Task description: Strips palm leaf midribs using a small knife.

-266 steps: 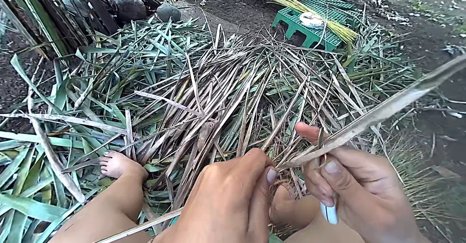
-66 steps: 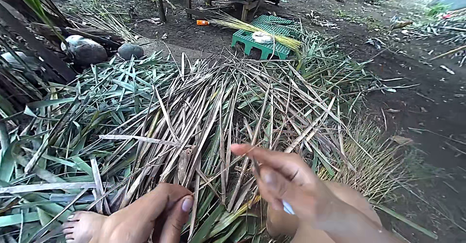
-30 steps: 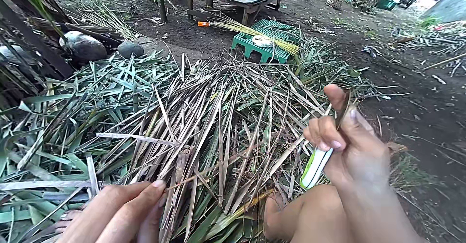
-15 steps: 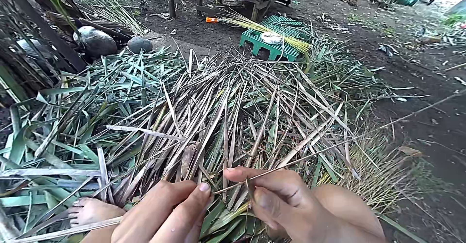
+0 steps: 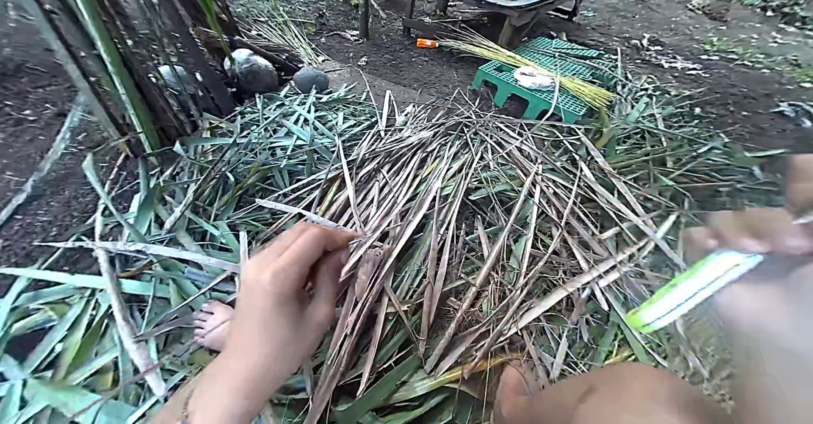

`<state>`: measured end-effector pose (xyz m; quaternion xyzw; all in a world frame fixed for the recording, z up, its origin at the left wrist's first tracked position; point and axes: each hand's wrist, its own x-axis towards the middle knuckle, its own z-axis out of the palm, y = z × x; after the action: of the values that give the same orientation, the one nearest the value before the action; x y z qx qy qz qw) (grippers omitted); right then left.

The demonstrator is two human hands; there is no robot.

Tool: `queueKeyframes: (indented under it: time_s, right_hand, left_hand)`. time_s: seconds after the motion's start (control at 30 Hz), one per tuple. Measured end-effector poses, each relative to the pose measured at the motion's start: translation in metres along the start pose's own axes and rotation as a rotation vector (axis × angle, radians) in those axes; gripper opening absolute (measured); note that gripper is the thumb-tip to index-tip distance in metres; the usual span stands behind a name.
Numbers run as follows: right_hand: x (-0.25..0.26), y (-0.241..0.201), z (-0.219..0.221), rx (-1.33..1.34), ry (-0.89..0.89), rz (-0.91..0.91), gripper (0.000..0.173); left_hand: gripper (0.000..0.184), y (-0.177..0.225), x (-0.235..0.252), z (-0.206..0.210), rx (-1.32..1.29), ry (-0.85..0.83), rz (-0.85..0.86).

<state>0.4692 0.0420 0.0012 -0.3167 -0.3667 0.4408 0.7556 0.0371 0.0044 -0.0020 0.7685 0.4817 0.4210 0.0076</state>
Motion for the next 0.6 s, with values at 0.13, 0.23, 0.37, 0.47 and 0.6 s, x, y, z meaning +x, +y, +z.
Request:
queueKeyframes:
  time_s: [0.13, 0.23, 0.37, 0.47, 0.6]
  right_hand:
    - [-0.062, 0.034, 0.069, -0.161, -0.574, 0.317, 0.047]
    - [-0.092, 0.051, 0.094, -0.06, -0.762, 0.447, 0.055]
    - [-0.091, 0.054, 0.094, -0.066, -0.558, 0.306, 0.034]
    - [-0.073, 0.047, 0.086, -0.072, -0.358, 0.224, 0.031]
    - [-0.071, 0.046, 0.083, -0.077, -0.347, 0.191, 0.032]
  left_hand:
    - [0.02, 0.023, -0.006, 0.023, -0.21, -0.097, -0.033]
    - [0.02, 0.042, -0.01, 0.036, -0.29, -0.162, -0.004]
    - [0.02, 0.051, -0.009, 0.035, -0.36, -0.195, -0.013]
    - [0.023, 0.044, -0.008, 0.028, -0.369, -0.22, -0.05]
    - [0.025, 0.043, -0.01, 0.025, -0.369, -0.232, -0.084]
